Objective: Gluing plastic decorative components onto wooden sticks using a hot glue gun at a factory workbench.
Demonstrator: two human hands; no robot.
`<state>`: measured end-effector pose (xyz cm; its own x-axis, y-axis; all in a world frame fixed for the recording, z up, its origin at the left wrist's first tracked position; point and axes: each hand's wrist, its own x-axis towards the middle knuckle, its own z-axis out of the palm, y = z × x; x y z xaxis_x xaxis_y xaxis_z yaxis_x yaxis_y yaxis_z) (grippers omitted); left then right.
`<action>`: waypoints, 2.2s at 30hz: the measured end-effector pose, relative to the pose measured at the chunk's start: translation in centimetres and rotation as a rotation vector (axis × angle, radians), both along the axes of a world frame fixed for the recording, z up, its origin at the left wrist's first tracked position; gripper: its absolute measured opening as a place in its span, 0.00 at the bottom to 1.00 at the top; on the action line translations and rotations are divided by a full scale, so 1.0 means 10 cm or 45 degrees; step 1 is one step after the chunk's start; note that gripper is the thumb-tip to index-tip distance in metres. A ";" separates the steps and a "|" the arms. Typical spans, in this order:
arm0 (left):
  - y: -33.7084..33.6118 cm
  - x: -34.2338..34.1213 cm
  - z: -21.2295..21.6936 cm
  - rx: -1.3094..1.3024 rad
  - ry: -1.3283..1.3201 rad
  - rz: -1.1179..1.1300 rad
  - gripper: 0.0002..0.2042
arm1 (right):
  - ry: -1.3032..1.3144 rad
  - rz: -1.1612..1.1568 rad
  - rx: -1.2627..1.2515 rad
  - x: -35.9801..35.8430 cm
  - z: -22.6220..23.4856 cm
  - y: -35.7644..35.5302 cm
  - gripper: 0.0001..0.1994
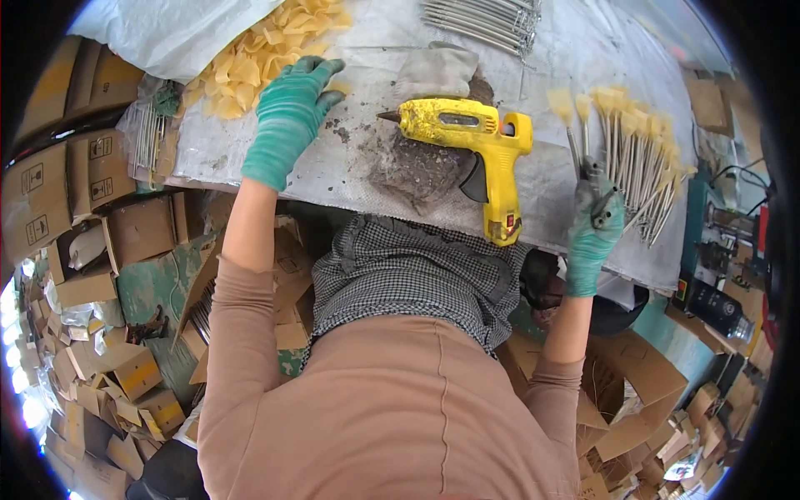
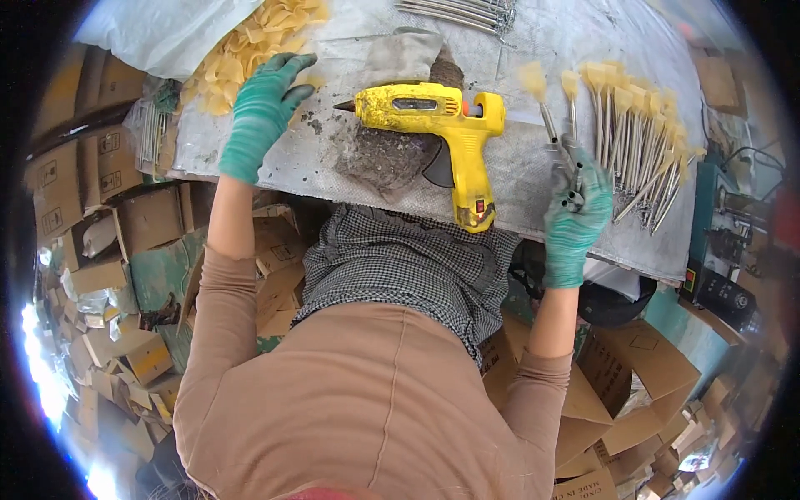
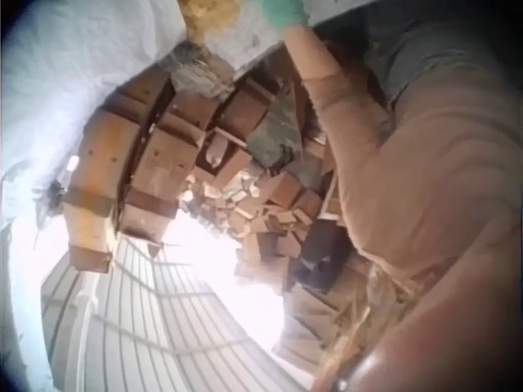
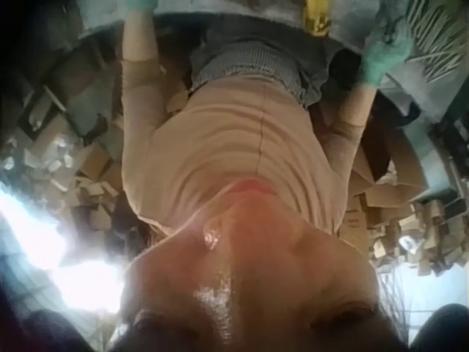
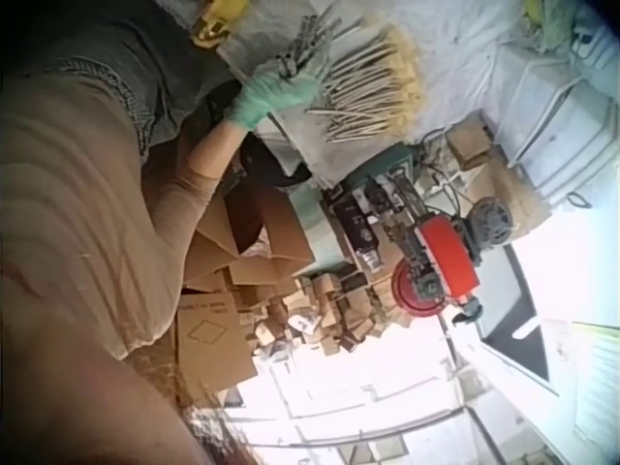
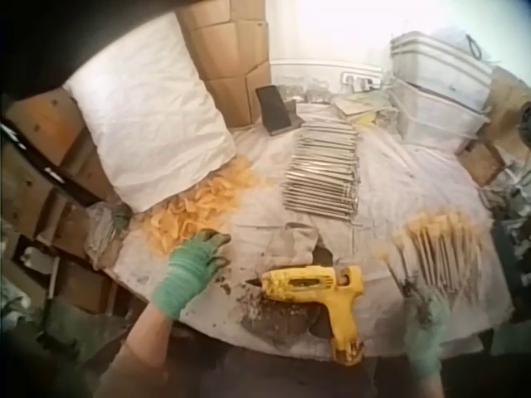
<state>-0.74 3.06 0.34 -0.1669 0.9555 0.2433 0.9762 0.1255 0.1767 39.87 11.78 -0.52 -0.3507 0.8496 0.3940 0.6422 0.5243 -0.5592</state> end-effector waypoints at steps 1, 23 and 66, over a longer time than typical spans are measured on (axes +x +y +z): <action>0.01 -0.04 -0.06 -0.105 0.057 0.090 0.15 | 0.004 0.005 0.002 0.01 0.03 0.04 0.14; -0.25 0.76 0.14 0.313 -1.397 0.347 0.07 | -0.032 1.033 0.207 -0.85 0.14 -0.35 0.13; -0.25 1.18 0.30 0.372 -1.015 0.020 0.07 | -0.150 0.668 0.040 -0.97 0.38 -0.46 0.19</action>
<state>11.05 0.59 3.38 -0.4060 0.8686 0.2841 0.5445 -0.0198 0.8385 30.18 7.23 3.24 -0.7681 0.5368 0.3491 0.3468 0.8071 -0.4778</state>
